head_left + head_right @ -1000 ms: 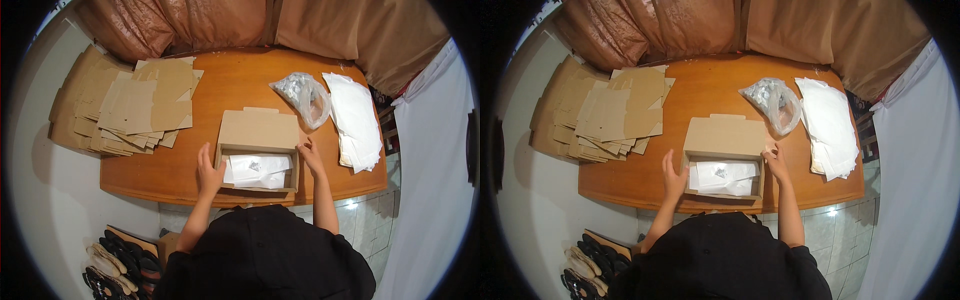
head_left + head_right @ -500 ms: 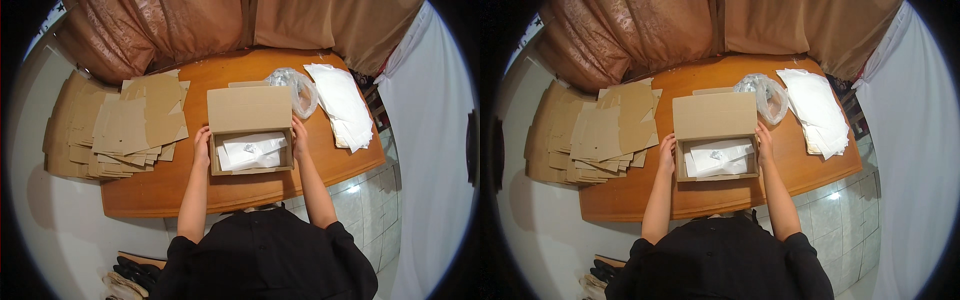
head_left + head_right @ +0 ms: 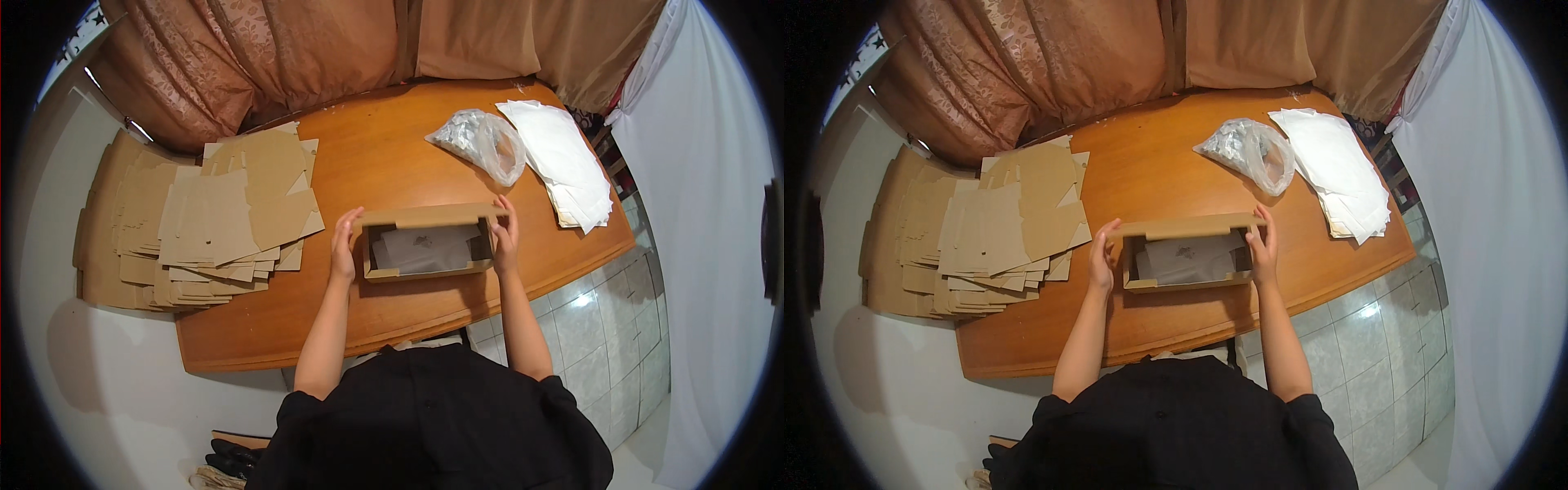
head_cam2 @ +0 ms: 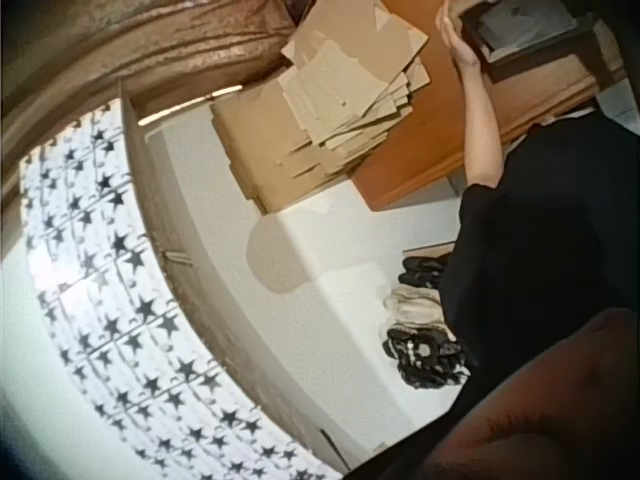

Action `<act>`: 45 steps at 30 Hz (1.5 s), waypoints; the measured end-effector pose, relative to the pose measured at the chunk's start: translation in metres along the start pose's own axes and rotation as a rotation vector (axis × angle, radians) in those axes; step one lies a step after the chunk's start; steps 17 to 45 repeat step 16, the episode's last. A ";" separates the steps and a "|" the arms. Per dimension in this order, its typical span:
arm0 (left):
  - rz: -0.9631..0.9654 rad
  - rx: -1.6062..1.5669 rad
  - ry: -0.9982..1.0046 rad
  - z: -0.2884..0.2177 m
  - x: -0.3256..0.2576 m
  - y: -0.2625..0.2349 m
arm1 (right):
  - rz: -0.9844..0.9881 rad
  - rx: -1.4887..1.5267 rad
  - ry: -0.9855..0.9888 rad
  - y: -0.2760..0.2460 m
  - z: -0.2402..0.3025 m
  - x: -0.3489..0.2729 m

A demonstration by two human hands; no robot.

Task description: Assembling cardboard boxes and lining them with paper in a shoe manufacturing environment.

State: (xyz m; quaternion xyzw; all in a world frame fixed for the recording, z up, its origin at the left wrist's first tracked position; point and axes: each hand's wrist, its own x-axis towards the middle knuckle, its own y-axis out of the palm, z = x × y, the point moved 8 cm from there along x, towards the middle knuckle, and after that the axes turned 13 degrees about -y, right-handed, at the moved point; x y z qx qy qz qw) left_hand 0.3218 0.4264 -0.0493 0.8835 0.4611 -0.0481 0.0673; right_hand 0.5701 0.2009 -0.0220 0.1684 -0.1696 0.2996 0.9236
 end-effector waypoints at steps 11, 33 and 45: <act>-0.013 0.258 0.260 0.008 -0.054 0.012 | 0.079 -0.317 -0.061 0.014 0.013 -0.047; -0.094 0.433 0.246 0.011 -0.058 0.015 | 0.236 -0.757 0.043 0.003 0.002 -0.053; -0.094 0.433 0.246 0.011 -0.058 0.015 | 0.236 -0.757 0.043 0.003 0.002 -0.053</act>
